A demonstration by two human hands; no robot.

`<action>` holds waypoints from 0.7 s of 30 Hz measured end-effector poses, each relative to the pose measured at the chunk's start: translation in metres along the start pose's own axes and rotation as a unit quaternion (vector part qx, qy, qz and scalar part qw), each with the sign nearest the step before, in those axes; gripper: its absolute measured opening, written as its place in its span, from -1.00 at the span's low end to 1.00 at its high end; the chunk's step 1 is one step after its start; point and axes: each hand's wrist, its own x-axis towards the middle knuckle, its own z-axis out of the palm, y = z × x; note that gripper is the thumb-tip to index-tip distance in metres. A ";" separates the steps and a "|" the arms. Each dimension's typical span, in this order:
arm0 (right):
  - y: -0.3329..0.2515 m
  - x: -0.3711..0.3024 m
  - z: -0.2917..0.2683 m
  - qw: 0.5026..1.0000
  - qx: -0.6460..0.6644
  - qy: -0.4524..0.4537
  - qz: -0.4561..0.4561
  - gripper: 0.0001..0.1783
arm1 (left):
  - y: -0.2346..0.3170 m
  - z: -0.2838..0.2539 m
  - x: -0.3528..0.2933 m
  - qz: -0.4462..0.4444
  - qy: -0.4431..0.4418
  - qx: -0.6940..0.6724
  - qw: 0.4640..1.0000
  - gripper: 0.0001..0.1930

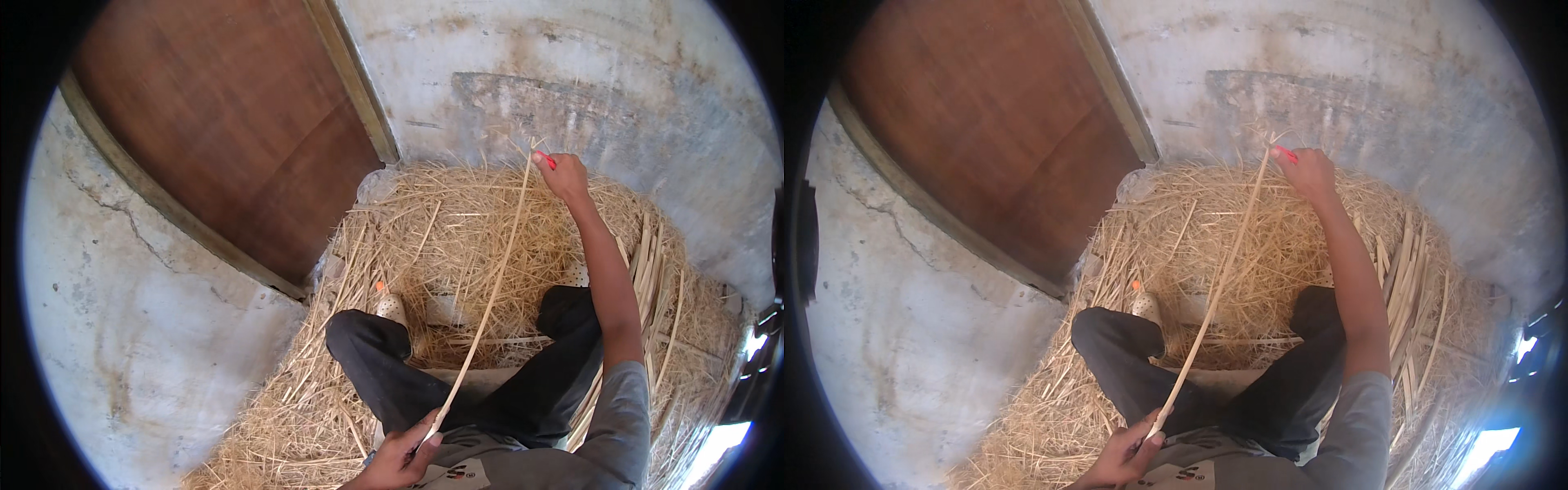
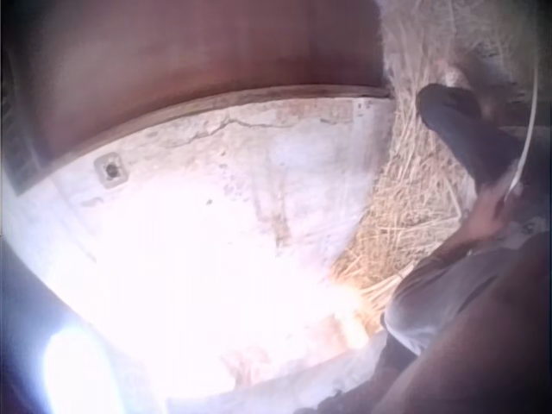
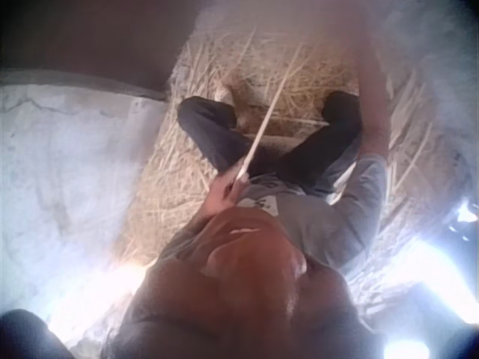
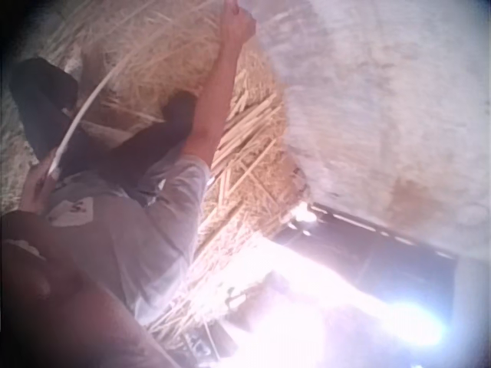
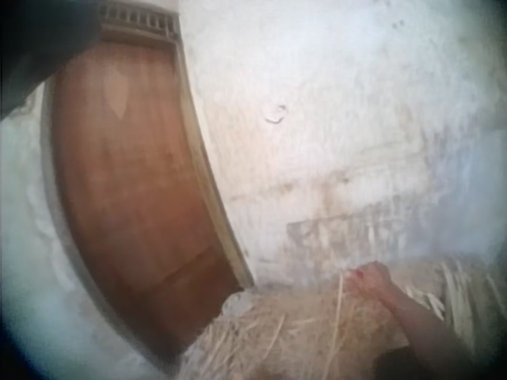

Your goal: The person sits on a straw-covered floor and uses a knife to shave a long, thin bamboo stick. They hold the stick with one hand and scrape the blade along its length to remove the outer layer, creating thin shavings that fall onto the straw.

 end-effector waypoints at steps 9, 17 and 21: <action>0.066 -0.001 -0.008 0.986 0.074 -0.017 0.150 -0.14 | -0.013 -0.008 0.011 -0.025 -0.002 -0.223 0.975 -0.52; -0.121 -0.157 -0.039 0.911 0.102 -0.152 -0.369 -0.40 | -0.011 -0.010 0.071 0.079 0.037 -0.244 0.966 -0.53; -0.142 -0.158 -0.040 0.929 0.040 -0.196 -0.312 -0.28 | -0.012 -0.011 0.062 0.080 0.106 -0.184 0.974 -0.55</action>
